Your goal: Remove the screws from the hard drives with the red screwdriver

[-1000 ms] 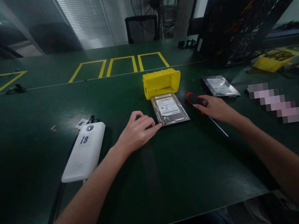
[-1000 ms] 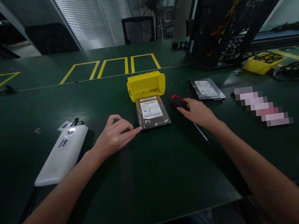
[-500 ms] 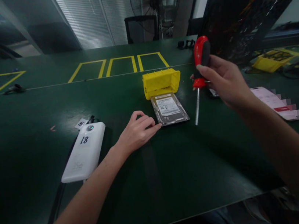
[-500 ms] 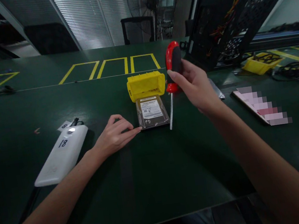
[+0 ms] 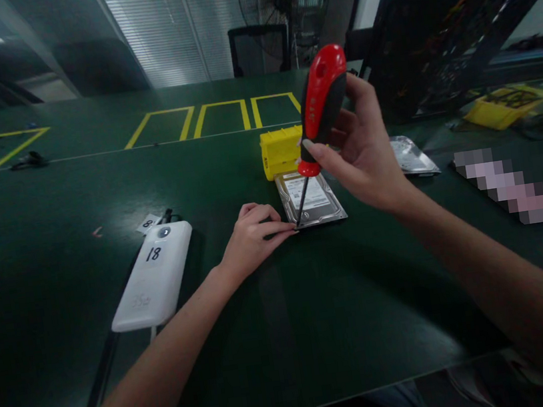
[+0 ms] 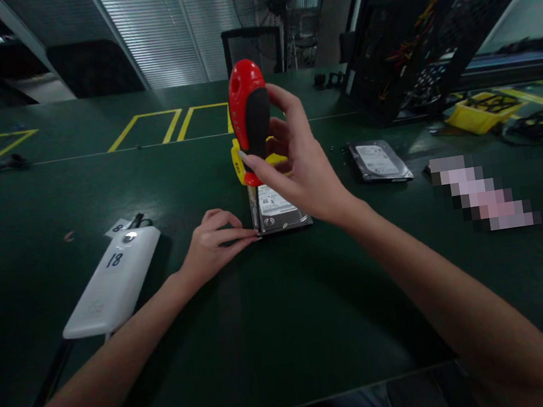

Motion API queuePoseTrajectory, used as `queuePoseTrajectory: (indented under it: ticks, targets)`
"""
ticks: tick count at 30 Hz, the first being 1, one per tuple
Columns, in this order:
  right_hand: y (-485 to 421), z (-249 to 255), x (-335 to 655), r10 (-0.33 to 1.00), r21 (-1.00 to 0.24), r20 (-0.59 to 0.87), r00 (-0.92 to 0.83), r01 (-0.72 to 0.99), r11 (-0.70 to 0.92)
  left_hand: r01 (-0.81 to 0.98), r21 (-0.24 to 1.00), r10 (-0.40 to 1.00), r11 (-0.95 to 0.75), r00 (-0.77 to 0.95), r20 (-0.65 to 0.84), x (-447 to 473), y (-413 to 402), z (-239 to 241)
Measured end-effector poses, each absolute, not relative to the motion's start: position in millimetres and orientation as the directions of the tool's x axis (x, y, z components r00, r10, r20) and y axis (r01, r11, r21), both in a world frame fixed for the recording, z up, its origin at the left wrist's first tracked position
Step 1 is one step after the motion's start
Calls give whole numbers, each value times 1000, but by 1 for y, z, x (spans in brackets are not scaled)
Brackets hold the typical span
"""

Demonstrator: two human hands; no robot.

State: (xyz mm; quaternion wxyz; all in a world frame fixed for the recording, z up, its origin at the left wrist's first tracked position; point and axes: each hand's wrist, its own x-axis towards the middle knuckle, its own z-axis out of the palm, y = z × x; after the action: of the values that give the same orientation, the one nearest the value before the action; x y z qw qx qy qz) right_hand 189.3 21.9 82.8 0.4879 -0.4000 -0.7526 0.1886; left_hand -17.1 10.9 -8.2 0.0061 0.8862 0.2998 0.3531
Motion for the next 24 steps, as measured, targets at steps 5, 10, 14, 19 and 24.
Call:
queuePoseTrajectory:
  ticks: [5,10,14,19,24]
  targets:
    - [23,79,188,779,-663,591,-208,426,616,525,256,555,-812,557,618,-18,11,-9]
    - [21,79,187,778,-668,596,-198,414,618,521,289,574,-803,544,612,-18,11,-8]
    - [22,78,187,764,-661,614,-199,399,635,530,342,617,-776,526,585,-19,10,-7]
    - [26,76,187,794,-675,573,-202,434,597,551,365,649,-750,510,564,-17,10,-5]
    - [24,77,187,784,-672,586,-203,419,611,550,381,660,-743,509,552,-18,11,-7]
